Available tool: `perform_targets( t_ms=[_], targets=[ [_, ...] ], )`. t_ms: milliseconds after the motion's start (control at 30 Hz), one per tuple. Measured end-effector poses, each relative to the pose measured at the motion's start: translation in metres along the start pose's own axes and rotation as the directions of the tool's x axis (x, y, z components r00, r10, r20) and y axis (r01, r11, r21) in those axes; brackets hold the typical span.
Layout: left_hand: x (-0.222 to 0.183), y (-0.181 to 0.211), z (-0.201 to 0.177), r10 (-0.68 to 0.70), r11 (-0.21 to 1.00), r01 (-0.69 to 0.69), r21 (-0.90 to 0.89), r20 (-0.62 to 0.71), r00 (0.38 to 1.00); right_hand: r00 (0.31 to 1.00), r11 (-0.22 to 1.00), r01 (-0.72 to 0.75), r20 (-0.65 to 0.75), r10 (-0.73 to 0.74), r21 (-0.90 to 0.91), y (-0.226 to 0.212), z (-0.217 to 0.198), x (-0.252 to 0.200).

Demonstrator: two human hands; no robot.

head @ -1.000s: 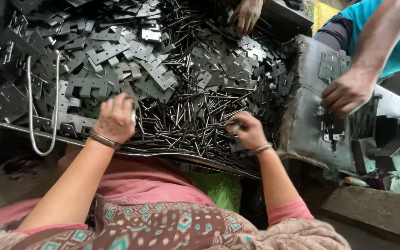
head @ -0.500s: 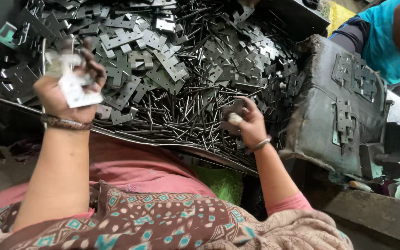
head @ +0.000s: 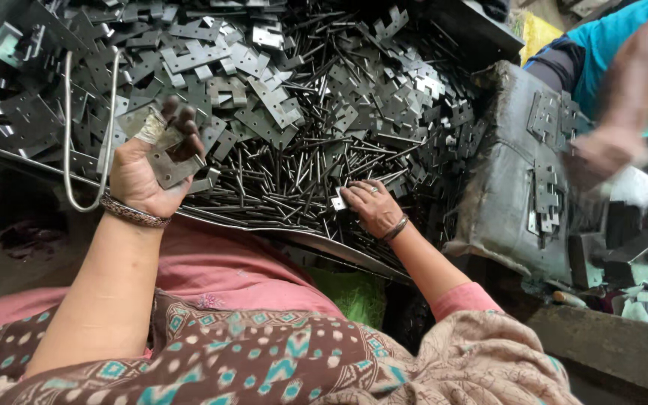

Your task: The person sorts metal hinges and pins from a large bin by hand, periodically placing a sorted part into a machine to the right.

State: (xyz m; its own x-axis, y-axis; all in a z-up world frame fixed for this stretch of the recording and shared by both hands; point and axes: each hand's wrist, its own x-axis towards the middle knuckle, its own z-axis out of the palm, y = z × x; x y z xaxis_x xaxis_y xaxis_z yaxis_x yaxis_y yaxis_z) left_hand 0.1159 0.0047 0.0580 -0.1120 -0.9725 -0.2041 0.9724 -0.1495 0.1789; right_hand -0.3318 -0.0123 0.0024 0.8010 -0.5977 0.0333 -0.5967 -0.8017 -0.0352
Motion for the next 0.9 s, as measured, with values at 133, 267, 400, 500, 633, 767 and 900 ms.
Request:
perform_targets(
  t_ms=[133,267,400,500,633,767,900],
  targets=[
    [0.000,0.005,-0.016,0.135,0.973,-0.105,0.205,-0.139,0.981,0.999,0.996,0.045,-0.001,-0.045,-0.076,-0.007,-0.013,0.008],
    [-0.010,0.011,-0.026,0.221,0.944,-0.175,0.278,-0.145,0.964,0.997,0.998,0.010,0.072,-0.006,-0.062,-0.001,-0.050,0.002],
    [-0.007,-0.019,-0.045,0.144,0.957,-0.133,0.256,-0.025,0.989,0.901,0.893,-0.431,0.018,0.432,0.129,0.007,-0.100,-0.005],
    [-0.003,-0.079,-0.055,-0.054,0.997,0.059,0.059,-0.072,0.996,0.704,0.408,-0.502,0.086,0.705,0.763,-0.011,-0.111,0.013],
    [-0.010,-0.155,-0.036,-0.212,0.972,0.225,0.071,-0.163,0.964,0.841,0.396,-0.341,0.088,0.534,0.853,-0.076,-0.091,0.057],
    [-0.008,-0.172,-0.033,-0.248,0.963,0.260,0.074,-0.147,0.958,0.942,0.690,-0.213,-0.043,0.333,0.691,-0.138,-0.076,0.081],
    [-0.027,-0.167,-0.006,-0.170,0.824,0.292,0.485,-0.281,0.945,0.964,0.742,-0.127,-0.093,0.248,0.659,-0.137,-0.071,0.077]
  ],
)
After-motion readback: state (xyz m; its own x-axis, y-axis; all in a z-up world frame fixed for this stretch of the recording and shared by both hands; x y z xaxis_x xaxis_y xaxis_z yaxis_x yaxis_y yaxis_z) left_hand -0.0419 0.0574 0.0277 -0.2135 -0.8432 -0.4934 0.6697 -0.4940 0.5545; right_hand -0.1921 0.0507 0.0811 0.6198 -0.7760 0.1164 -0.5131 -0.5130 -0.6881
